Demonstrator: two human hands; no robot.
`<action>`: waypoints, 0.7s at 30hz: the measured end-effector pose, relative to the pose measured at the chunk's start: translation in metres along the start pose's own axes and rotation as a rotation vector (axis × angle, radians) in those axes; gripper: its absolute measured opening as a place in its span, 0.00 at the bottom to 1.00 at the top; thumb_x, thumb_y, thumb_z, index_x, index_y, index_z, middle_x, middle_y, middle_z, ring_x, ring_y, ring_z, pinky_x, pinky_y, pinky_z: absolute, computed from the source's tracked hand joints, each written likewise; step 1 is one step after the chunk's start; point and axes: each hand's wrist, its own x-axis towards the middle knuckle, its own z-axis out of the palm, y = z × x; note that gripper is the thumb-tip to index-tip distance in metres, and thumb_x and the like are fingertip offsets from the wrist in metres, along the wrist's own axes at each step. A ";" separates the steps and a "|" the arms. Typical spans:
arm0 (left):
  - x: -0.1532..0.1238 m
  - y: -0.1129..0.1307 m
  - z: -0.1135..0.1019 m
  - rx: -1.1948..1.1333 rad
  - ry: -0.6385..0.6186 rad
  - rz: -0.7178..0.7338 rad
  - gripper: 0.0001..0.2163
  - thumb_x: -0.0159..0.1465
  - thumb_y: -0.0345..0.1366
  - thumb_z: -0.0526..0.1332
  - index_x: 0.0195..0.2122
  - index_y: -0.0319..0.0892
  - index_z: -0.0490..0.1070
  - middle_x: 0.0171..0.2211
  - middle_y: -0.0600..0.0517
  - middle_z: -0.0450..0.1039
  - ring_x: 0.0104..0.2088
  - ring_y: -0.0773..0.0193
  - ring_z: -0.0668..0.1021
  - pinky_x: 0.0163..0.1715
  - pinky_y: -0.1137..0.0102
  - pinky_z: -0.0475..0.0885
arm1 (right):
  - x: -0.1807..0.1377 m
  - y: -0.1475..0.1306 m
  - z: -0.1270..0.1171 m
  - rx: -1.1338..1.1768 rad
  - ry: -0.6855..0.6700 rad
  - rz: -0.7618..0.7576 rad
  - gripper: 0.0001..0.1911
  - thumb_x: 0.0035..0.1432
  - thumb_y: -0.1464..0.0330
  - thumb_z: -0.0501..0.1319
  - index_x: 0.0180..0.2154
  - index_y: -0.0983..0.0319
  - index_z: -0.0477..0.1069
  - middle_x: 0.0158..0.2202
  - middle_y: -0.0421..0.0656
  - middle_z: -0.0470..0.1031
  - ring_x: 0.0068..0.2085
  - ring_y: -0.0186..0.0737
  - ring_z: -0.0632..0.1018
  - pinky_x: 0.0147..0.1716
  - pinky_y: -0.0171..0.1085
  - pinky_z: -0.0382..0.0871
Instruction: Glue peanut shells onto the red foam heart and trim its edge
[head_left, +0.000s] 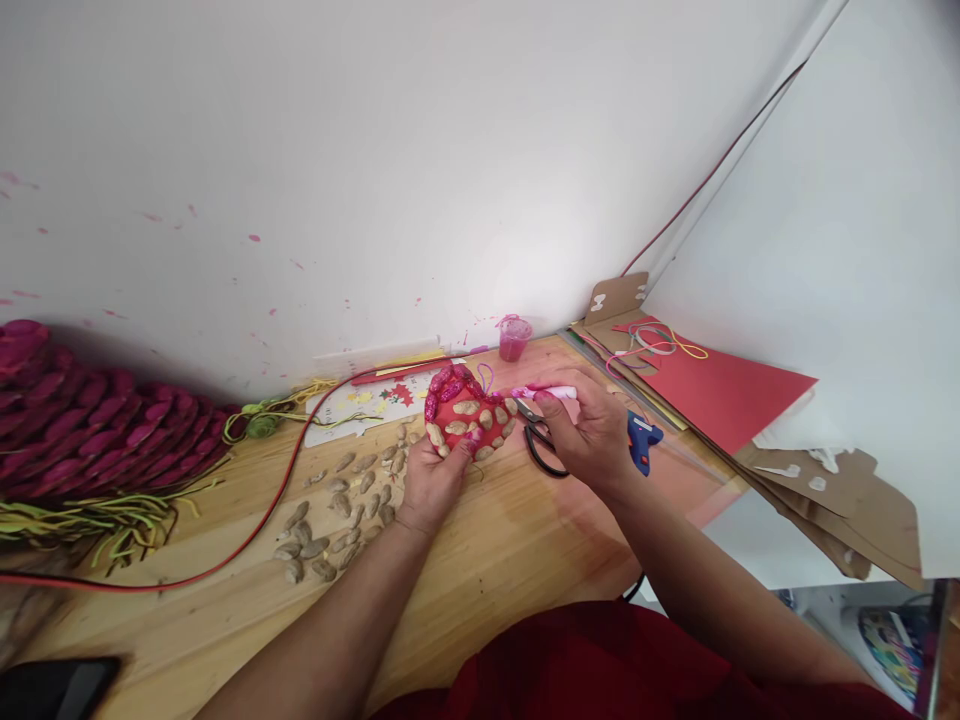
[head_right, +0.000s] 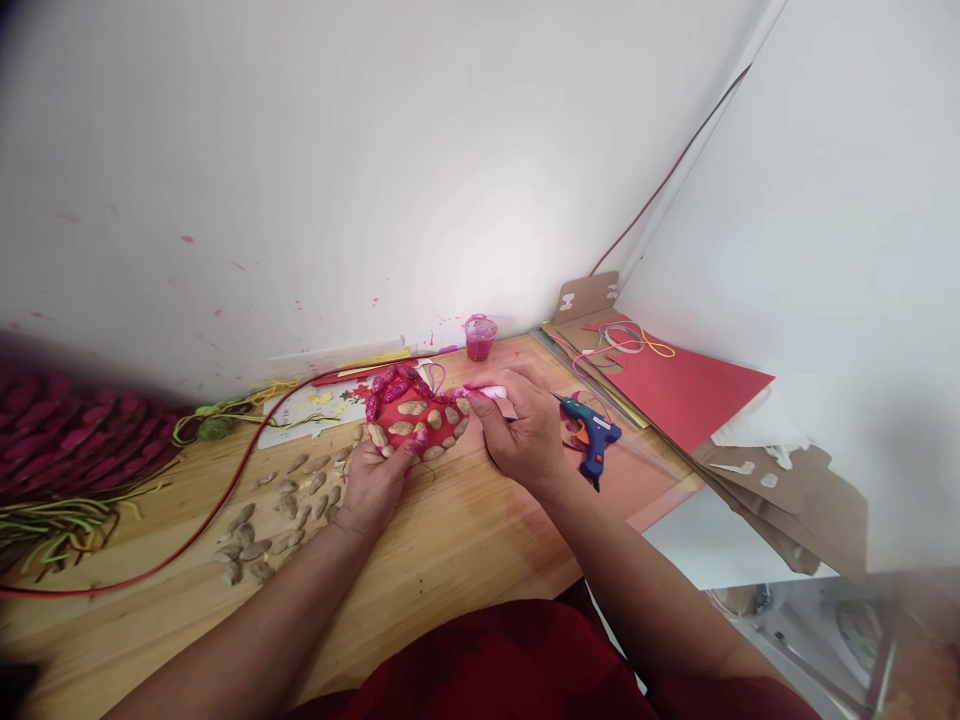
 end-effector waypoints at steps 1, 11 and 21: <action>0.000 0.001 0.001 -0.001 -0.001 0.002 0.16 0.54 0.45 0.76 0.39 0.41 0.82 0.41 0.45 0.84 0.40 0.57 0.83 0.50 0.63 0.76 | 0.000 0.000 0.000 0.015 -0.004 0.012 0.06 0.67 0.65 0.61 0.39 0.57 0.76 0.37 0.43 0.81 0.41 0.45 0.80 0.43 0.45 0.72; -0.001 0.005 0.003 -0.026 -0.017 0.010 0.13 0.54 0.44 0.75 0.35 0.42 0.81 0.39 0.46 0.84 0.42 0.56 0.84 0.51 0.61 0.76 | -0.001 0.000 -0.001 0.056 0.033 0.048 0.05 0.67 0.67 0.61 0.40 0.57 0.77 0.37 0.42 0.81 0.41 0.44 0.80 0.44 0.43 0.71; 0.000 0.004 0.003 -0.017 -0.051 0.028 0.15 0.56 0.46 0.74 0.39 0.42 0.81 0.41 0.46 0.84 0.44 0.54 0.84 0.54 0.58 0.75 | 0.000 -0.002 -0.001 0.058 0.040 0.039 0.05 0.67 0.67 0.61 0.39 0.58 0.76 0.37 0.43 0.81 0.41 0.44 0.79 0.43 0.44 0.70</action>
